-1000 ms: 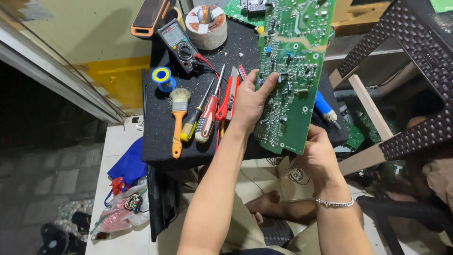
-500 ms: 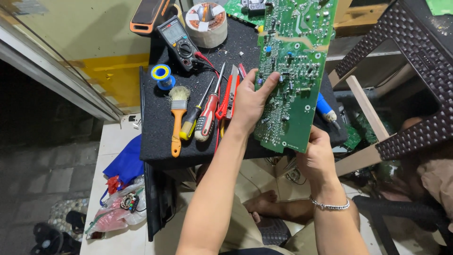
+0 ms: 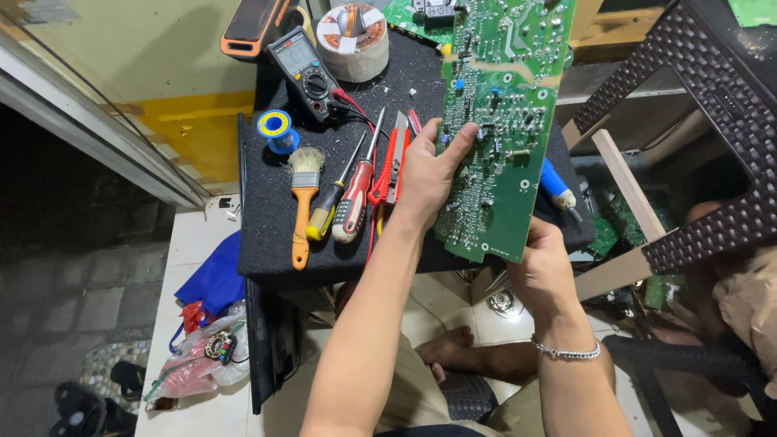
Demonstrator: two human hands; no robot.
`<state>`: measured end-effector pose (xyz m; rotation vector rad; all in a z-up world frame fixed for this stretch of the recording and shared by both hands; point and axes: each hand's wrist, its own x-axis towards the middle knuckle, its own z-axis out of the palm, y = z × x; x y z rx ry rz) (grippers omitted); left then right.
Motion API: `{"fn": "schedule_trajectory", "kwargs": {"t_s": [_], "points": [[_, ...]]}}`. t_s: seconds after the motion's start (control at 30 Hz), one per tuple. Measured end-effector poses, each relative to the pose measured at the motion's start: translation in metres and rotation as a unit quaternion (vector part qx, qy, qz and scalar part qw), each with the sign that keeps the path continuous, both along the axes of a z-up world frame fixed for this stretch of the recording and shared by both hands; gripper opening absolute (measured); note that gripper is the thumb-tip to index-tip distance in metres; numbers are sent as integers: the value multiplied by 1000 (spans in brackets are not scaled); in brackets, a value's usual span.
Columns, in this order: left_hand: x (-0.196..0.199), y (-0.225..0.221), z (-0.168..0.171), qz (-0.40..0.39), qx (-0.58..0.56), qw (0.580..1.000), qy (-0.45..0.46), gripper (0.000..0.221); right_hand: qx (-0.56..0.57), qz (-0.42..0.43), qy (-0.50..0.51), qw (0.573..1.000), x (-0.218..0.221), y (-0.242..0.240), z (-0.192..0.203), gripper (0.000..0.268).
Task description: Repairing a large circuit board by desoldering and soldering components using a soldering iron and desoldering pump.
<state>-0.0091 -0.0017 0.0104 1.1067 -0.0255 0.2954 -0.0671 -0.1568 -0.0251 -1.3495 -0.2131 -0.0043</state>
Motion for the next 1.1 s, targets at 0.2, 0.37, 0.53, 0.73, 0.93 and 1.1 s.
{"fn": "schedule_trajectory", "kwargs": {"t_s": [0.2, 0.37, 0.53, 0.73, 0.93, 1.1], "points": [[0, 0, 0, -6, -11, 1000, -1, 28, 28, 6, 18, 999, 0, 0, 5, 14], [7, -1, -10, 4, -2, 1000, 15, 29, 4, 9, 17, 1000, -2, 3, 15, 13], [2, -1, 0, 5, -18, 999, 37, 33, 10, 20, 38, 999, 7, -9, 1, 16], [5, 5, -7, -13, -56, 997, 50, 29, 89, 53, 97, 990, 14, -4, -11, 15], [21, 14, -20, -31, -149, 987, 43, 30, 10, 0, 46, 999, 31, -43, -2, 10], [33, 16, -43, -8, -103, 993, 65, 38, 48, -46, -14, 998, 11, -51, 7, 8]]}}
